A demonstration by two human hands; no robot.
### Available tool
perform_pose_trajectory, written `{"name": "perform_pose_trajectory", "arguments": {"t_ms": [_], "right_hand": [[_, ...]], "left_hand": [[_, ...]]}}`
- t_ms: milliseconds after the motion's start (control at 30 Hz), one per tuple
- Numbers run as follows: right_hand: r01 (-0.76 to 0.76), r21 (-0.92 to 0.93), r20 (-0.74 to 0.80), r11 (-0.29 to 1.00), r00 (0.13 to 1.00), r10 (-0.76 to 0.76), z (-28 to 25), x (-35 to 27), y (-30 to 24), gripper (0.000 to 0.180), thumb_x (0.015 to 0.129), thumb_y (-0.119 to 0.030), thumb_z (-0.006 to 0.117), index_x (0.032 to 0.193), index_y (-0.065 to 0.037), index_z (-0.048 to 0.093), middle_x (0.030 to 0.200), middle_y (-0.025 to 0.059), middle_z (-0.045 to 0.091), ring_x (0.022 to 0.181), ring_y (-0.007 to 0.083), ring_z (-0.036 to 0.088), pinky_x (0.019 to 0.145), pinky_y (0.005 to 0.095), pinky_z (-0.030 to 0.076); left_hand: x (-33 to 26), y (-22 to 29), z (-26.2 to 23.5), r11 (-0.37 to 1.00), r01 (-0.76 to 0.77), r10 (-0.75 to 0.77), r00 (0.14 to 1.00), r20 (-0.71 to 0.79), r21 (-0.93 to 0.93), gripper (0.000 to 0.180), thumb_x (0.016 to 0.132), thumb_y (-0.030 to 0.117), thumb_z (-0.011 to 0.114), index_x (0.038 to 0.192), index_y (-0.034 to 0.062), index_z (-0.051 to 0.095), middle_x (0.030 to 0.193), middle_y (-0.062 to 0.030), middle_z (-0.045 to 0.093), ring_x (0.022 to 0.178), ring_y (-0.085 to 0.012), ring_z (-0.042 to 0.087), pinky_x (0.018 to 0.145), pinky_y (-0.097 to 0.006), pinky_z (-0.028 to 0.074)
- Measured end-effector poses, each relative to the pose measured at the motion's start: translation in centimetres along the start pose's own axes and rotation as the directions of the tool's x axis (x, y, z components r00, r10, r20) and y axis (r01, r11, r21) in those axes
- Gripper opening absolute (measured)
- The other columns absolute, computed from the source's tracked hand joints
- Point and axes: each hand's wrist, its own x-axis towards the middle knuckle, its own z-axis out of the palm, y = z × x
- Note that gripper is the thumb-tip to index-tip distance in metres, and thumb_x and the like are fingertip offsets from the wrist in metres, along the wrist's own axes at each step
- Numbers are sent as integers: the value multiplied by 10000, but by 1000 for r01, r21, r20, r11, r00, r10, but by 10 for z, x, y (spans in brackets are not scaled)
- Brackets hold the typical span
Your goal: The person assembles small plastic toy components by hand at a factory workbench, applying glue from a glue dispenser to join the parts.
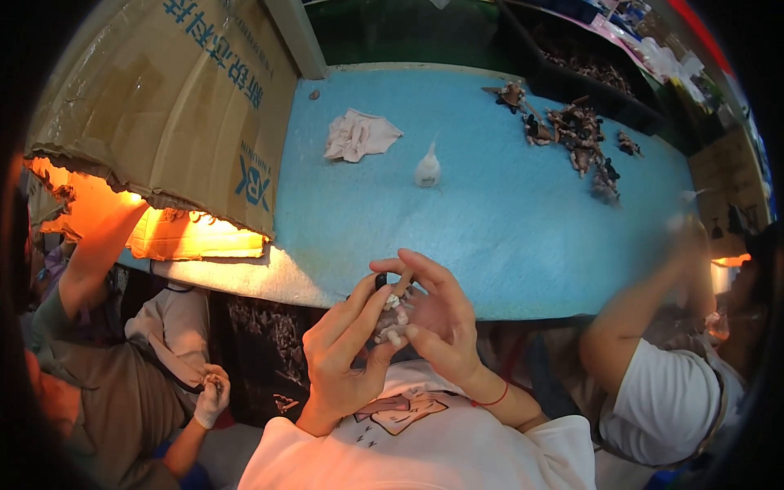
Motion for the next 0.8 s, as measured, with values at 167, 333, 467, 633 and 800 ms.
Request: {"name": "perform_pose_trajectory", "arguments": {"t_ms": [167, 333, 467, 633, 800], "right_hand": [[27, -3, 25, 1000, 999, -27, -3, 1, 2, 661, 706, 53, 430, 1340, 14, 250, 1268, 271, 362, 1078, 244, 469, 880, 356, 462], [51, 2, 35, 999, 998, -51, -2, 1, 4, 640, 738, 23, 439, 1346, 2, 239, 1281, 274, 345, 1066, 257, 490, 849, 357, 486], [35, 9, 32, 999, 999, -35, -2, 0, 3, 621, 761, 4, 444, 1346, 0, 236, 1285, 272, 340, 1061, 257, 494, 842, 357, 491], [47, -150, -5, 988, 999, -48, 3, -1, 0, 654, 806, -173, 574, 1355, -44, 244, 1256, 302, 363, 996, 267, 533, 837, 352, 470], [70, -179, 28, 981, 997, -66, 5, -1, -2, 638, 818, -172, 567, 1357, -55, 247, 1268, 294, 350, 982, 238, 525, 823, 341, 470]], "left_hand": [[1, -2, 1, 1000, -24, 24, 1000, -13, 10, 540, 627, 76, 701, 1137, -7, 546, 1108, -207, 547, 703, -256, 573, 564, -305, 491], [2, -2, 1, 1000, -20, 20, 999, -25, 10, 520, 635, 89, 702, 1122, -13, 554, 1099, -203, 552, 706, -259, 574, 565, -302, 493], [1, -2, 1, 1000, -22, 22, 999, -27, 10, 510, 636, 88, 697, 1114, -19, 556, 1095, -202, 553, 687, -252, 565, 556, -298, 488], [2, -3, 0, 999, -39, 38, 998, -40, -13, 513, 619, 65, 692, 1107, -24, 559, 1102, -206, 550, 644, -233, 544, 532, -290, 476], [1, -4, -1, 997, -54, 51, 997, -53, -56, 514, 606, 44, 689, 1099, -32, 563, 1104, -212, 550, 622, -223, 537, 519, -284, 471]]}}
